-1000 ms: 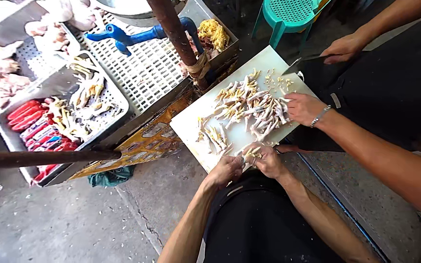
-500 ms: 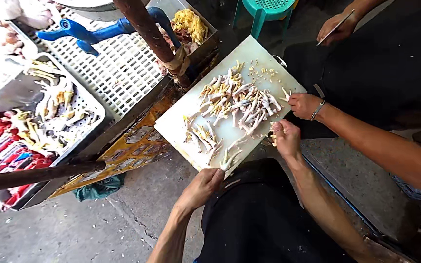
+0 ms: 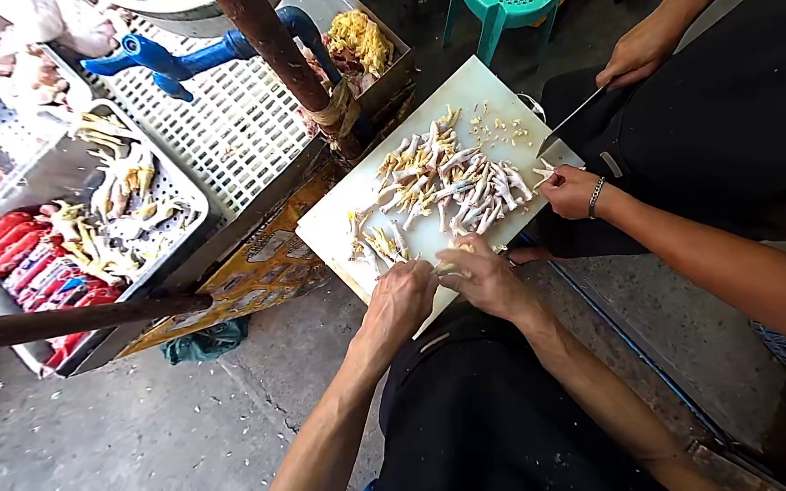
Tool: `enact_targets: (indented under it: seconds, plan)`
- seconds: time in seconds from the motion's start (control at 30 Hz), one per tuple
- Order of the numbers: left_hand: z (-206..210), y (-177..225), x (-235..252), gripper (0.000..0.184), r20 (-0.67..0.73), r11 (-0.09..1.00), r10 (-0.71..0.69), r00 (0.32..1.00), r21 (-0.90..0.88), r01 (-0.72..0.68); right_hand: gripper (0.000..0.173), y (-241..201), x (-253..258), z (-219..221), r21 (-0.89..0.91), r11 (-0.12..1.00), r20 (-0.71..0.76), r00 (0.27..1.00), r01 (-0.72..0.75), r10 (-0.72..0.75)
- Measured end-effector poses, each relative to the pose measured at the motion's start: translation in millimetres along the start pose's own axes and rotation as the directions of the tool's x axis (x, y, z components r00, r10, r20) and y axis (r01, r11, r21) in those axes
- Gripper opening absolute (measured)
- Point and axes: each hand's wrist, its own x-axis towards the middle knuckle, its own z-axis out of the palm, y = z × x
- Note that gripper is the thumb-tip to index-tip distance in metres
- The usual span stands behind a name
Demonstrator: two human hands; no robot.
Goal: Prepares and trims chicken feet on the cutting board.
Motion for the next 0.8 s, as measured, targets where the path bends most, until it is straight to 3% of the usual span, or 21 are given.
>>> enact_targets:
  seconds: [0.07,0.13,0.23,0.37,0.5,0.57,0.63,0.7,0.8]
  plan:
    - [-2,4,4,0.024,-0.016,0.997,0.063,0.998,0.048,-0.062,0.023,5,2,6,-0.035,0.993,-0.034,0.992,0.116,-0.117]
    - [-1,4,5,0.021,-0.076,0.985,0.15,0.986,0.102,-0.142,0.018,6,4,7,-0.025,0.98,-0.12,0.973,0.196,-0.197]
    - [8,-2,0,0.018,-0.232,0.957,0.282,0.931,0.129,-0.258,0.015,1,8,8,-0.035,0.984,-0.256,0.95,0.175,-0.178]
    - [19,-16,-8,0.023,-0.428,0.918,0.392,0.814,0.118,-0.38,0.016,0,16,11,-0.04,0.999,-0.35,0.936,0.014,-0.027]
    - [14,-29,-23,0.017,-0.55,0.927,0.34,0.763,0.06,-0.37,0.023,14,15,-18,0.037,0.962,-0.359,0.895,-0.27,0.265]
    - [11,-39,-30,0.014,-0.587,0.931,0.312,0.747,0.032,-0.364,0.024,20,15,-29,0.189,0.944,-0.377,0.867,-0.271,0.325]
    - [7,-47,-36,0.012,-0.636,0.938,0.263,0.725,-0.008,-0.347,0.025,24,7,-32,0.515,0.827,-0.338,0.834,-0.224,0.436]
    - [2,-49,-32,0.011,-0.687,0.949,0.16,0.709,-0.09,-0.301,0.029,25,4,-39,0.797,0.575,-0.22,0.798,-0.185,0.562]
    - [-4,-39,1,0.01,-0.7,0.939,-0.01,0.714,-0.252,-0.234,0.038,23,-3,-43,0.899,0.345,-0.002,0.785,-0.271,0.62]
